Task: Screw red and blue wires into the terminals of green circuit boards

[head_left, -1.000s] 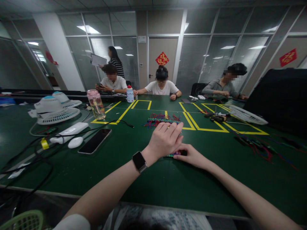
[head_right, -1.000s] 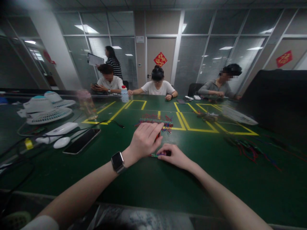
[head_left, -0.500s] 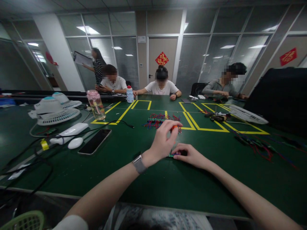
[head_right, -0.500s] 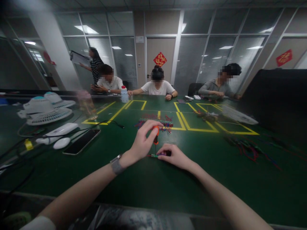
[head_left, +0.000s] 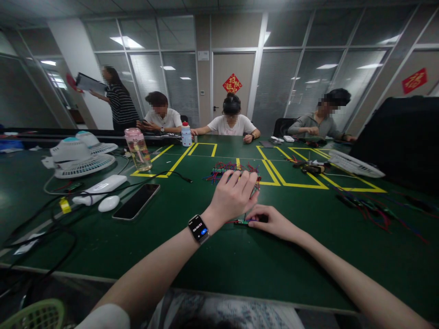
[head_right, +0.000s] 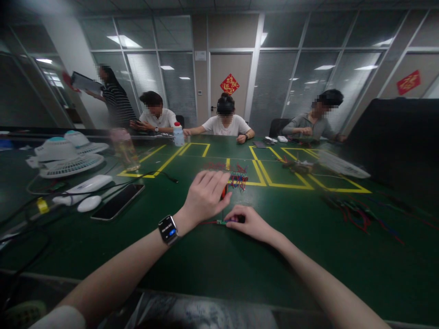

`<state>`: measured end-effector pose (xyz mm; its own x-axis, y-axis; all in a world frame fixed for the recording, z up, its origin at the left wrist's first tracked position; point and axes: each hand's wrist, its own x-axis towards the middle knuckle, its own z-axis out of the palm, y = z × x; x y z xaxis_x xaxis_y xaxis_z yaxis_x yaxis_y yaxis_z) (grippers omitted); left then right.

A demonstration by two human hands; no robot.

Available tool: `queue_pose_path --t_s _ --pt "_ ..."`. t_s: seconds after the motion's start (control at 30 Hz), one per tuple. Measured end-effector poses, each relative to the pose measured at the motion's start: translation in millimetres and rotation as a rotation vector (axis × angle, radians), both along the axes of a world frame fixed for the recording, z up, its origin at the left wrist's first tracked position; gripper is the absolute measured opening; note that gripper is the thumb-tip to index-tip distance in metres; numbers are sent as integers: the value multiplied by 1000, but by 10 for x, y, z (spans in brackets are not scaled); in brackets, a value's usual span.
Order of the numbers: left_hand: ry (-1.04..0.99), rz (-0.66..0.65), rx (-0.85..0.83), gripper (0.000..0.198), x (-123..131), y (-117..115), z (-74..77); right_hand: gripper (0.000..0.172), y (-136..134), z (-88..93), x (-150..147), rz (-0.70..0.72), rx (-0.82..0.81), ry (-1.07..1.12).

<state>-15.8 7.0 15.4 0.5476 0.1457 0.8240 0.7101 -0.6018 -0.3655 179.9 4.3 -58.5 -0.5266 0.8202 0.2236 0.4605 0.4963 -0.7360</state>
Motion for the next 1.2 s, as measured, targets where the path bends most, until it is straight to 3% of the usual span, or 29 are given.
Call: queue_pose_path --t_s 0.8,0.97,1.2 --pt "-49 -180 -3 28 41 -80 -4 21 -17 17 -15 -15 16 -4" --pt "-34 -167 -32 34 36 -87 -3 22 -12 12 -9 -14 24 -16" --pt "-38 -170 -12 24 18 -90 19 21 -4 -11 1 -19 23 -11"
